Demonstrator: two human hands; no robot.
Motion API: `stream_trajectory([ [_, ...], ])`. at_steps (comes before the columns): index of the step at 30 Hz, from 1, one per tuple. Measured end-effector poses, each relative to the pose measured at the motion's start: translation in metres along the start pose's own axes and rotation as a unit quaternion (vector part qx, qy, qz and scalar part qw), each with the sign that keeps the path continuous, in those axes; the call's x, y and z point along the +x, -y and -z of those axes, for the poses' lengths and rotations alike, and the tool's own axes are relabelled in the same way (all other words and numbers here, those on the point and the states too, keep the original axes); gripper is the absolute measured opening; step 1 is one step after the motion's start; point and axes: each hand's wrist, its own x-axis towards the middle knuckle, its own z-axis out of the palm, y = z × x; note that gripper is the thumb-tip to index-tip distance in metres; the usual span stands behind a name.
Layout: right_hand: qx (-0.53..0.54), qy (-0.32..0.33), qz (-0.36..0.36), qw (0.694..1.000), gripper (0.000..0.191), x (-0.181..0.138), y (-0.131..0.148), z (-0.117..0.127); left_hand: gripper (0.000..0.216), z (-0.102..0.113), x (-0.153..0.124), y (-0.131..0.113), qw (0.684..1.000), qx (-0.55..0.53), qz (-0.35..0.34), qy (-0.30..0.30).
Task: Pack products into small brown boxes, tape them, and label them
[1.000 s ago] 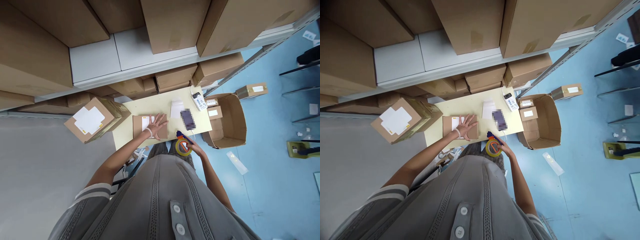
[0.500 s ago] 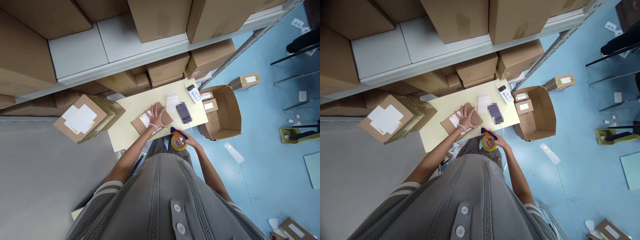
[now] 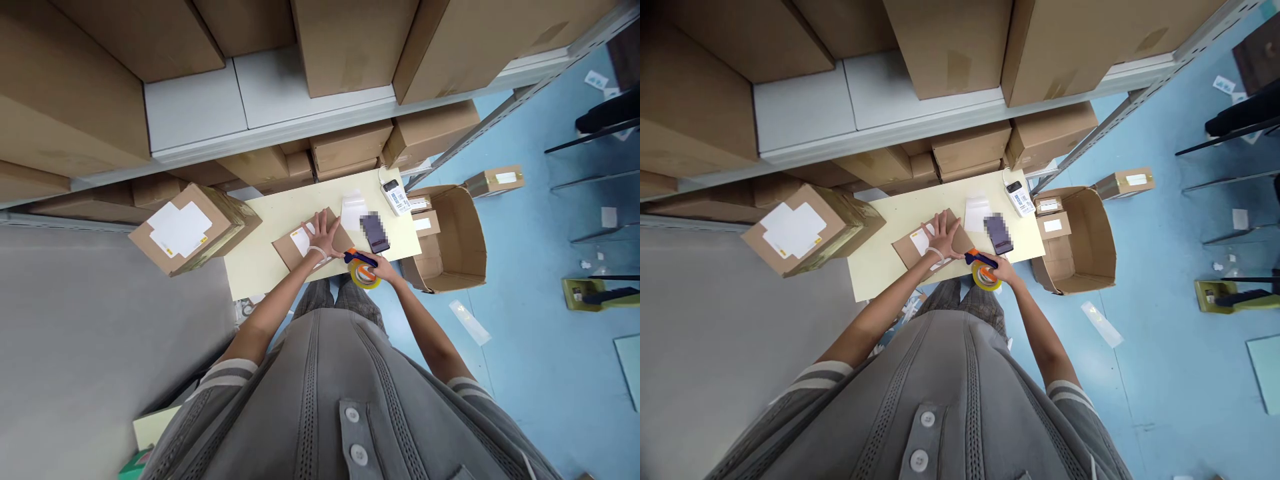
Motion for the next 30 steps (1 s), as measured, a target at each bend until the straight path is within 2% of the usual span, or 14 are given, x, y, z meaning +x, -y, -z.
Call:
stream_trajectory([
  [2,0.123,-0.005,-0.071,0.99,0.065,-0.006,-0.003,-0.018,0.132,0.0,0.0,0.0,1.0,-0.007,0.002,0.007],
  [3,0.191,0.007,-0.113,0.975,0.059,-0.01,-0.005,-0.027,0.132,0.0,0.0,0.0,1.0,-0.011,0.004,0.008],
  [5,0.31,0.042,-0.194,0.93,0.041,-0.017,-0.008,-0.044,0.133,0.0,0.0,0.0,1.0,-0.013,0.005,0.005],
  [7,0.41,0.075,-0.265,0.87,0.027,-0.021,-0.009,-0.056,0.133,0.0,0.001,-0.001,1.0,-0.009,0.003,-0.001],
  [9,0.477,0.097,-0.307,0.818,0.023,-0.022,-0.008,-0.065,0.132,0.0,0.001,-0.001,1.0,-0.007,0.001,-0.006],
  [10,0.497,0.104,-0.315,0.802,0.024,-0.023,-0.007,-0.069,0.131,0.0,0.0,-0.001,1.0,-0.007,0.001,-0.007],
  [12,0.512,0.099,-0.313,0.794,0.024,-0.024,-0.005,-0.076,0.131,0.003,-0.001,-0.002,1.0,-0.01,0.002,-0.005],
  [16,0.52,0.062,-0.287,0.802,0.025,-0.036,0.0,-0.083,0.134,0.01,-0.003,-0.002,1.0,-0.022,-0.004,0.005],
  [21,0.455,0.005,-0.251,0.855,0.029,-0.065,0.007,-0.076,0.134,0.014,-0.003,0.0,0.999,-0.035,-0.006,0.014],
  [23,0.39,-0.022,-0.227,0.892,0.038,-0.073,0.011,-0.074,0.136,0.015,-0.002,0.0,0.999,-0.038,-0.005,0.017],
  [26,0.248,-0.088,-0.156,0.952,0.062,-0.074,0.019,-0.076,0.137,0.015,-0.003,0.0,0.999,-0.045,-0.006,0.008],
  [28,0.135,-0.125,-0.133,0.974,0.073,-0.071,0.023,-0.076,0.137,0.016,-0.004,0.0,0.999,-0.046,-0.006,0.005],
  [30,0.014,-0.112,-0.128,0.985,0.08,-0.065,0.027,-0.071,0.137,0.017,-0.005,0.0,0.999,-0.046,-0.007,0.005],
])
